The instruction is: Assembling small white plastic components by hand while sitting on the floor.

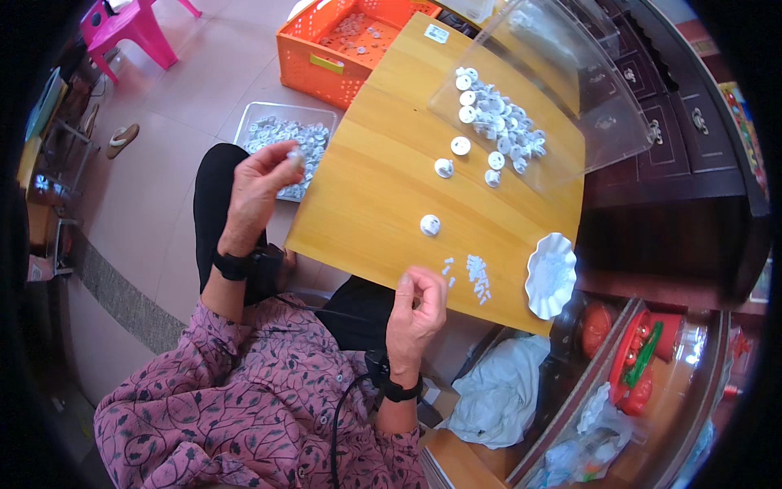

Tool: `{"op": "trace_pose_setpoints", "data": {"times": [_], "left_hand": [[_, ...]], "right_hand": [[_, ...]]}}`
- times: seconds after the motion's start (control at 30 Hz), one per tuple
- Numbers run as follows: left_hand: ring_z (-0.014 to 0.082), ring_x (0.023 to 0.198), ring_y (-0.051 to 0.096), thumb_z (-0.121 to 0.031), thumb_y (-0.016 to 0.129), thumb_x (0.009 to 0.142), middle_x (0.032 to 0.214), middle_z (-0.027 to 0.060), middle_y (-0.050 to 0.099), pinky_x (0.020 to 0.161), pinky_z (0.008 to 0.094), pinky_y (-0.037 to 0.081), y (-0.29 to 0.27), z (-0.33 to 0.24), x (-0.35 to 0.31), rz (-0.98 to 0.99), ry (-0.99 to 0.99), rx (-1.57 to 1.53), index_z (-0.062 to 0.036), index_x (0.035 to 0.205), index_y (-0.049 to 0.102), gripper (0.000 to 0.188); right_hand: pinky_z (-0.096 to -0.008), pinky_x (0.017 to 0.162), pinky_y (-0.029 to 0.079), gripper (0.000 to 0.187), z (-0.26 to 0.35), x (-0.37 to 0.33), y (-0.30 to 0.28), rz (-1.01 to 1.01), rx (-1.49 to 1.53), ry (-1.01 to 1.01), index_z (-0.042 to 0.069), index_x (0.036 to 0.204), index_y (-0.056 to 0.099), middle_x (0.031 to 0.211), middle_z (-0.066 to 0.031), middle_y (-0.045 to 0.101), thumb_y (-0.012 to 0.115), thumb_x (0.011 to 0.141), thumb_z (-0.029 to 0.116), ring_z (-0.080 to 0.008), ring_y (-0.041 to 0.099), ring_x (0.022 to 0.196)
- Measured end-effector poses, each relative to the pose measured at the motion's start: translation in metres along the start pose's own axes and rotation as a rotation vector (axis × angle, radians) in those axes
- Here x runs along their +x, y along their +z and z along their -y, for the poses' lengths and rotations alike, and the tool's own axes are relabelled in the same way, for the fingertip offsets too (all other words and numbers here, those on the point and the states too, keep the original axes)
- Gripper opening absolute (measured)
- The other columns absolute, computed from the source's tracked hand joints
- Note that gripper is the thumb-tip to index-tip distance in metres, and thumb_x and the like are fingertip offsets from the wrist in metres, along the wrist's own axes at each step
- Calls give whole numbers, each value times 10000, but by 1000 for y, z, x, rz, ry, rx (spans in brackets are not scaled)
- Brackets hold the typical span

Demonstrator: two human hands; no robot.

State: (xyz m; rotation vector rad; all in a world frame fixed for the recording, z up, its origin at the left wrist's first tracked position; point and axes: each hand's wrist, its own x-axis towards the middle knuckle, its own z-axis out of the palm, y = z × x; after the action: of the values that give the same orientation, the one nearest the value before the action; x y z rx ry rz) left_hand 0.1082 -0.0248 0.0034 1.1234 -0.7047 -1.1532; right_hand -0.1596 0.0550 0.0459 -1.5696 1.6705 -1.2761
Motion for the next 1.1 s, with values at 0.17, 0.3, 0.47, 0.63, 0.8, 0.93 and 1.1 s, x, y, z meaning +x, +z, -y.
{"op": "trace_pose_setpoints", "data": {"times": [0.17,0.3,0.47,0.63,0.8,0.93,1.1], "left_hand": [[124,888,663,-109,743,904,1087,127,662,802,242,560,-4,8,9,-289,57,220,79,1357,520,538],[102,874,652,-85,720,915,1010,87,678,779,233,547,12,9,-2,-219,147,316,58,1297,569,435],[148,779,674,-65,729,873,938,96,633,688,270,552,70,15,-29,70,340,416,28,1063,669,220],[187,723,664,-57,732,854,947,137,627,642,298,541,109,33,-46,271,342,471,33,1037,670,213],[271,745,665,-35,724,839,971,169,614,665,360,547,135,38,-48,339,433,601,29,1058,656,238],[316,823,662,-69,733,827,1009,173,600,693,399,548,153,41,-45,296,566,788,-21,1153,640,342],[329,899,621,-107,741,798,975,153,576,725,415,530,163,43,-47,363,552,924,-67,1136,648,353]], "right_hand": [[-321,749,522,53,-12,-3,-7,-51,-130,-48,-15,952,622,1008,-124,645,649,929,23,-221,626,860],[-340,746,534,55,-18,-4,-17,-89,-248,-89,-16,964,620,1012,-140,638,645,928,17,-254,635,865],[-357,717,541,73,-31,-6,-32,-189,-391,-76,-15,984,615,1009,-153,609,640,916,-7,-288,637,858],[-403,783,518,106,-37,-6,-37,-192,-485,-126,-16,1011,625,1015,-164,592,631,906,-14,-335,619,918],[-464,900,449,216,-30,2,-32,-151,-751,-219,8,1101,656,1119,-164,572,642,885,17,-355,565,1060],[-482,924,421,296,-29,2,-29,-74,-886,-239,27,1158,667,1216,-167,554,667,863,57,-358,530,1121],[-487,923,420,300,-32,0,-30,-61,-871,-255,25,1151,671,1241,-174,552,674,853,60,-366,528,1123]]}}
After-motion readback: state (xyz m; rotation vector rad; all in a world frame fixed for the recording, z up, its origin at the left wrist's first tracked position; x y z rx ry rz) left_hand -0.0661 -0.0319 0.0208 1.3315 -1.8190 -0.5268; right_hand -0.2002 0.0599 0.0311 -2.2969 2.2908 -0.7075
